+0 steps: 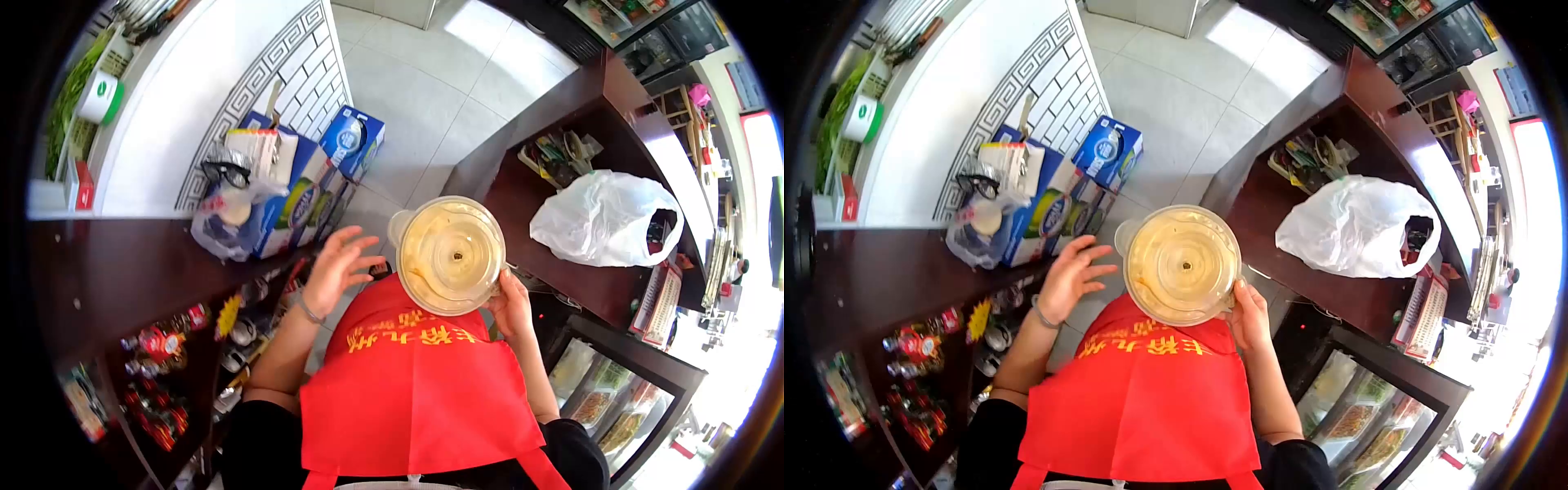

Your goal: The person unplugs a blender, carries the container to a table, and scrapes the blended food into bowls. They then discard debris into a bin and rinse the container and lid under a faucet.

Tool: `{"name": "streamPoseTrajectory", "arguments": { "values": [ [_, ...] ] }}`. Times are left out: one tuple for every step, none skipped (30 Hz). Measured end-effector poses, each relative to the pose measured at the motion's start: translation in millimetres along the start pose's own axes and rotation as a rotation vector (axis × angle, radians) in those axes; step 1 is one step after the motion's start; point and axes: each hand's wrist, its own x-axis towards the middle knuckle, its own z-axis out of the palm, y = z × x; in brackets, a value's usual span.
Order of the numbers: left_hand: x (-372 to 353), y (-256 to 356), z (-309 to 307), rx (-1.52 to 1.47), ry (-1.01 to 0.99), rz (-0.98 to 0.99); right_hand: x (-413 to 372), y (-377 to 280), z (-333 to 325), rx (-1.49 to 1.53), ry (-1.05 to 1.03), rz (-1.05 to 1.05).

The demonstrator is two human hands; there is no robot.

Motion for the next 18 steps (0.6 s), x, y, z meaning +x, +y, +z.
{"name": "streamPoseTrajectory", "arguments": {
  "values": [
    [2, -3, 1, 0.024, -0.011, -0.009, -3, -7, 7, -0.013, -0.027, 0.033],
    [11, -2, -1, 0.048, -0.058, -0.008, 4, -12, 15, -0.014, -0.022, 0.022],
    [34, 6, -8, 0.046, -0.074, -0.003, 24, -21, 30, -0.061, -0.013, 0.042],
    [36, 5, -8, 0.053, -0.065, 0.051, 25, -25, 34, -0.102, -0.011, 0.081],
    [45, 9, -8, 0.066, -0.061, 0.118, 35, -27, 37, -0.096, -0.018, 0.071],
    [63, 29, -10, 0.158, 0.079, 0.127, 64, -31, 46, -0.125, -0.017, 0.073],
    [57, 29, -12, 0.163, 0.082, 0.127, 64, -32, 46, -0.165, -0.015, 0.090],
    [64, 35, -20, 0.135, 0.094, 0.112, 74, -38, 57, -0.156, -0.018, 0.085],
    [94, 50, -20, 0.107, 0.102, 0.099, 109, -39, 55, -0.192, -0.027, 0.078],
    [96, 52, -13, 0.079, 0.165, 0.137, 110, -40, 58, -0.176, -0.044, 0.080],
    [109, 55, -16, 0.083, 0.161, 0.153, 124, -49, 61, -0.165, -0.068, 0.066],
    [141, 70, -25, 0.104, 0.138, 0.160, 162, -62, 66, -0.155, -0.054, 0.059],
    [139, 69, -32, 0.112, 0.122, 0.152, 164, -68, 68, -0.153, -0.058, 0.061],
    [146, 84, -26, 0.130, 0.129, 0.138, 176, -85, 78, -0.148, -0.071, 0.028],
    [164, 114, -13, 0.110, 0.137, 0.127, 195, -104, 87, -0.131, -0.084, 0.010],
    [165, 113, -17, 0.121, 0.103, 0.125, 197, -108, 87, -0.129, -0.084, 0.012],
    [176, 127, -19, 0.148, 0.061, 0.136, 208, -122, 92, -0.155, -0.077, 0.015],
    [192, 143, -18, 0.158, 0.054, 0.142, 218, -140, 101, -0.174, -0.078, -0.001]
  ]
}}
